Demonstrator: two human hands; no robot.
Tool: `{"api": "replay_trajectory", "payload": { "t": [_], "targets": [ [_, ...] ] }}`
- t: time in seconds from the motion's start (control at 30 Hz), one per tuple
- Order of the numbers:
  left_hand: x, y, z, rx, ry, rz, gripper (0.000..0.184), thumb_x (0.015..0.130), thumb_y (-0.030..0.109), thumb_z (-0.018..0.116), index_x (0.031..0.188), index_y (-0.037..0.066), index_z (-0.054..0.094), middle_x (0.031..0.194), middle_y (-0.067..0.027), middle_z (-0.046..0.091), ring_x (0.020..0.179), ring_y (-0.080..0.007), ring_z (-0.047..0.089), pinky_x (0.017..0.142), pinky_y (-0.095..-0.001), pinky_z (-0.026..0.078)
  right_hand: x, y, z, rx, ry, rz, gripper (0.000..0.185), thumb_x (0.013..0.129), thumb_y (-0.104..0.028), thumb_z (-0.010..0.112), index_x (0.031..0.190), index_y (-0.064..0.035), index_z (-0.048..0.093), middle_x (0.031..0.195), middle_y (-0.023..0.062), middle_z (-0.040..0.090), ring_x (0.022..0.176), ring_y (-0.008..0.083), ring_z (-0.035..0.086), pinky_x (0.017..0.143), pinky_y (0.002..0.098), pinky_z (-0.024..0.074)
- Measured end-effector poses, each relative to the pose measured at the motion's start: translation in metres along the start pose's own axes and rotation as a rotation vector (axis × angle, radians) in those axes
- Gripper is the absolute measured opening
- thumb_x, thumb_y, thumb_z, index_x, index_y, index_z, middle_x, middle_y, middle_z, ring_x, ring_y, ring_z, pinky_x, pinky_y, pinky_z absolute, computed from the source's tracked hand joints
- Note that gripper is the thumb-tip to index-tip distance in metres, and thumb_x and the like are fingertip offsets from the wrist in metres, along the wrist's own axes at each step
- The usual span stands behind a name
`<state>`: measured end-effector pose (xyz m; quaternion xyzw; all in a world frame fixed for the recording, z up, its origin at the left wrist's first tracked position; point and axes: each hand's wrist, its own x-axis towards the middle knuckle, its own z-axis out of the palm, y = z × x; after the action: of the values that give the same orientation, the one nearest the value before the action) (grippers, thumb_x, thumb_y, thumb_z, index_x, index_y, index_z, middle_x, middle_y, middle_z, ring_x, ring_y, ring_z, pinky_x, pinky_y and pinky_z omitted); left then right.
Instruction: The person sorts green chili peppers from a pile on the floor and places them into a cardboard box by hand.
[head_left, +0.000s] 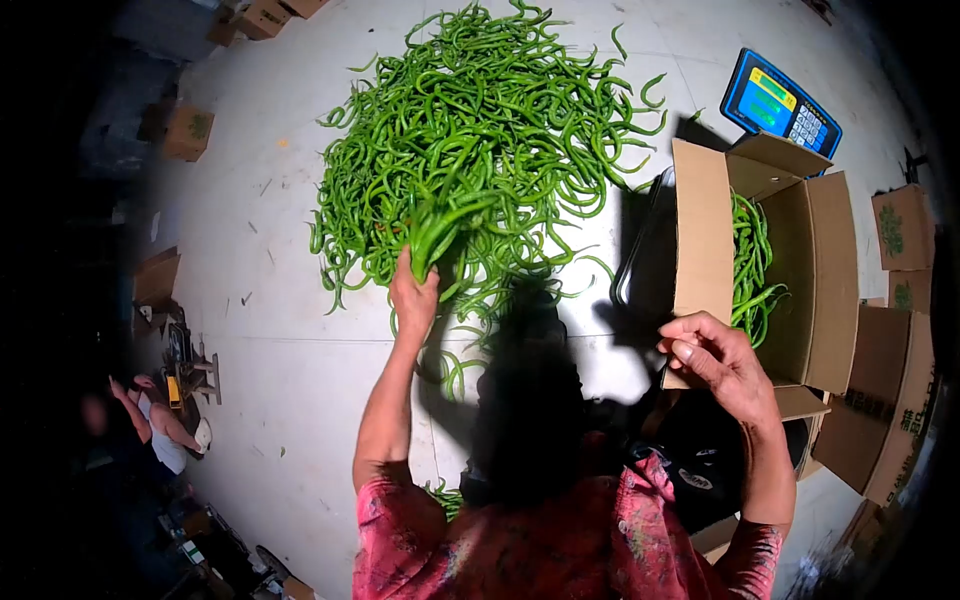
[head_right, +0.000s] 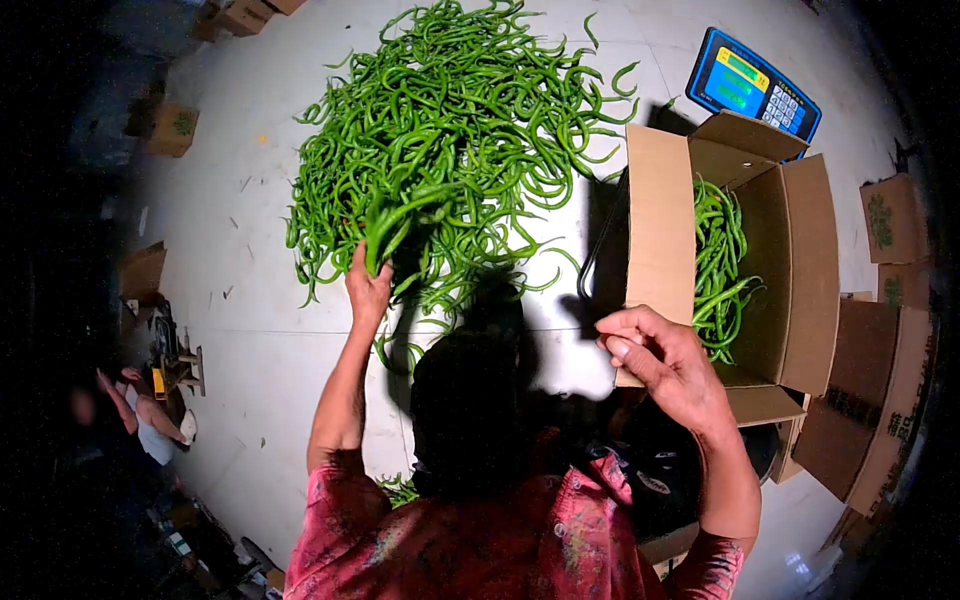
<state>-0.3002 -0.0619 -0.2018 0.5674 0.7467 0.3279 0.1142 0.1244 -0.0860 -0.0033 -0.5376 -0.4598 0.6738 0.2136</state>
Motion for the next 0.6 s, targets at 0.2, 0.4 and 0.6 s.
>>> {"api": "replay_trajectory", "payload": {
  "t": [0.2, 0.4, 0.6],
  "targets": [
    [0.006, 0.031, -0.031, -0.753, -0.109, -0.388, 0.029, 0.084, 0.008, 0.066, 0.112, 0.002, 0.059, 0.094, -0.0062, 0.065, 0.081, -0.0131, 0.062, 0.068, -0.0244, 0.048, 0.001, 0.007, -0.002, -0.064, 0.000, -0.098, 0.022, 0.094, -0.016, 0.058, 0.109, 0.0003, 0.060, 0.093, 0.0042, 0.065, 0.083, 0.0096, 0.056, 0.079, 0.0252, 0.0468],
    [0.016, 0.061, -0.069, -1.289, -0.197, -0.499, 0.022, 0.088, 0.010, 0.064, 0.106, -0.001, 0.059, 0.093, -0.0131, 0.067, 0.071, -0.0172, 0.062, 0.059, -0.0283, 0.051, -0.002, 0.006, -0.005, -0.066, -0.016, -0.141, 0.025, 0.094, -0.020, 0.059, 0.107, 0.0004, 0.061, 0.091, 0.0048, 0.063, 0.079, 0.0100, 0.055, 0.076, 0.0242, 0.0459],
    [0.016, 0.133, -0.102, -1.477, -0.295, -0.377, 0.022, 0.089, 0.011, 0.062, 0.106, -0.003, 0.057, 0.092, -0.0144, 0.064, 0.070, -0.0178, 0.056, 0.058, -0.0287, 0.046, -0.007, 0.006, -0.007, -0.049, -0.023, -0.164, 0.024, 0.094, -0.020, 0.059, 0.108, -0.0009, 0.061, 0.090, 0.0028, 0.062, 0.078, 0.0092, 0.054, 0.074, 0.0238, 0.0455]
  ]
}}
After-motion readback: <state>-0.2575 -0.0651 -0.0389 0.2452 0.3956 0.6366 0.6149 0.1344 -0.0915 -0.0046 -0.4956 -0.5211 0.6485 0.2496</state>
